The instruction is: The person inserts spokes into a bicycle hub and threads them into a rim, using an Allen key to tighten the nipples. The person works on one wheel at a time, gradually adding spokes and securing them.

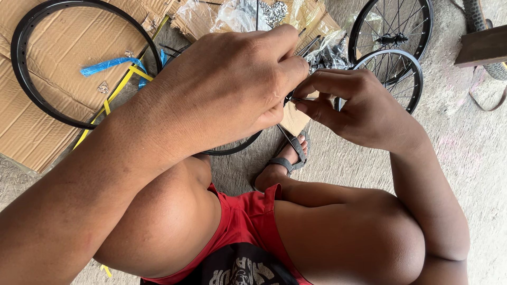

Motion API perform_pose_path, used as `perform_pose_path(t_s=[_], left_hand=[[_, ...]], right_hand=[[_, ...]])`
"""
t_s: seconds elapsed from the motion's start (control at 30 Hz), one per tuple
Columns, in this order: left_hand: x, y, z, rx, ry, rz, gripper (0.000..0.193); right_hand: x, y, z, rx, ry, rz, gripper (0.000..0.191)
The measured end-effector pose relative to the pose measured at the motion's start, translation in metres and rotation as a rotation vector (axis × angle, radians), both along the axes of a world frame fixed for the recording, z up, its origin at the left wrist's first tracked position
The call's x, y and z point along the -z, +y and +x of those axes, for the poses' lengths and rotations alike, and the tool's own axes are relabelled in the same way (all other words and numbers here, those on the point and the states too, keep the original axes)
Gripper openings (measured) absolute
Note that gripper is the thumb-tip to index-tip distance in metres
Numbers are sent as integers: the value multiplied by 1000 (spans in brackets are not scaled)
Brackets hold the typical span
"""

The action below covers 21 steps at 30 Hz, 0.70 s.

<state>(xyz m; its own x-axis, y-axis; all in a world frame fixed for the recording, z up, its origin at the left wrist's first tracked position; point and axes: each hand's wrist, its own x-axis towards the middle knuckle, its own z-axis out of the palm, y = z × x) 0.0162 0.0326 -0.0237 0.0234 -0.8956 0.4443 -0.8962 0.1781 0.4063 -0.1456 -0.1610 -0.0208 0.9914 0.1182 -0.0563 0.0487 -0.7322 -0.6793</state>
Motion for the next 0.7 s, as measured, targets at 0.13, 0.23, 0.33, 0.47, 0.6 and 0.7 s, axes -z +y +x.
perform_pose_path(t_s=[0.13, 0.23, 0.33, 0.47, 0.6, 0.7], left_hand=[[1, -1, 0, 0, 15, 33, 30], [2, -2, -1, 0, 6, 18, 30], [1, -2, -1, -5, 11, 13, 29], [0, 0, 0, 4, -12, -6, 30], [-1, 1, -1, -1, -20, -7, 32], [-1, 2, -1, 4, 0, -3, 31]], right_hand=[[-1, 1, 0, -4, -11, -71, 10], [1, 2, 1, -12, -14, -73, 12], [4, 2, 3, -22, 7, -44, 15], [6, -1, 3, -25, 14, -45, 19], [2, -8, -1, 9, -81, -68, 12], [3, -9, -3, 52, -96, -145, 10]])
